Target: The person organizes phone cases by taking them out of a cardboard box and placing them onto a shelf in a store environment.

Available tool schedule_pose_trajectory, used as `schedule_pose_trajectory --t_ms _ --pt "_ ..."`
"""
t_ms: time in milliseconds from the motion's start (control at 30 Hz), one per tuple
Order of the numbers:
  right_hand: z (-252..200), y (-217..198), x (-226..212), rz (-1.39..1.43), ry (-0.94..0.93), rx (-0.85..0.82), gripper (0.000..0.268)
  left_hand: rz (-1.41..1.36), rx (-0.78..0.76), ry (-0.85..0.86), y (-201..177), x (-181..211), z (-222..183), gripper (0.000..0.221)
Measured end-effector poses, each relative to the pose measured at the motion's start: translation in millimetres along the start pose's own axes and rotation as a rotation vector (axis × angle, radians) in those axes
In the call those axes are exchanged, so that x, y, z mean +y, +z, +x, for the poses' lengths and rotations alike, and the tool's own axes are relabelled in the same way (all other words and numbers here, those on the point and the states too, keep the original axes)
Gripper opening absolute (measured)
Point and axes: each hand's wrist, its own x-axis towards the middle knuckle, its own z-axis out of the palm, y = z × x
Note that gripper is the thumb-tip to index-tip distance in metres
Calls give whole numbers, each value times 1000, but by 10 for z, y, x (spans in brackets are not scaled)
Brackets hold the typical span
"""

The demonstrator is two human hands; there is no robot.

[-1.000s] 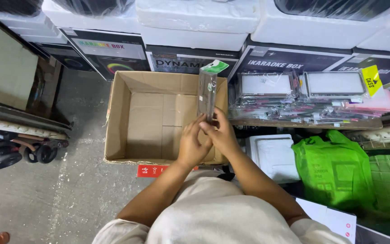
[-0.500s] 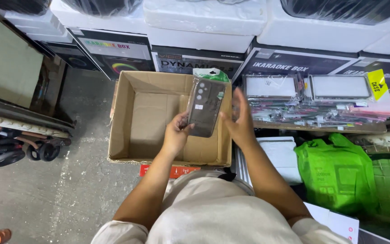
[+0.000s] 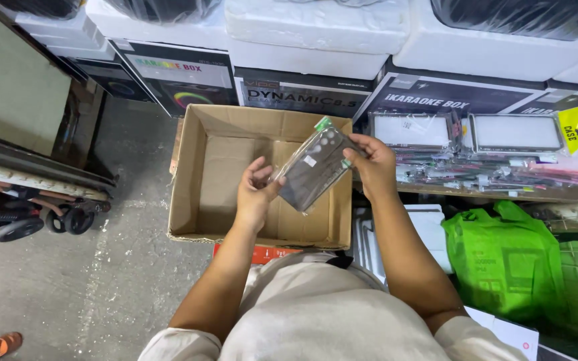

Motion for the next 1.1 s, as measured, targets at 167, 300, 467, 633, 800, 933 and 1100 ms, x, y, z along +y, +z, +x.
schedule_pose_trajectory --t_ms 167,300,467,633,800,933,1100 --pt "-52 94 -2 25 59 232 34 -181 -40 -235 -62 -136 16 44" --pt "-66 87 -17 271 113 273 36 -180 -141 -299 -166 -371 35 30" --pt "19 213 219 228 115 172 28 288 -14 -71 -265 -485 112 62" --pt "82 543 359 11 19 41 30 681 17 479 -253 208 117 83" --pt "61 847 475 -92 5 -146 31 -58 -362 191 -420 232 597 45" --pt "4 1091 481 -61 -3 -89 33 -69 -288 173 -523 92 678 24" --pt "-81 1248 562 -37 189 -76 44 -167 -135 87 -706 191 614 23"
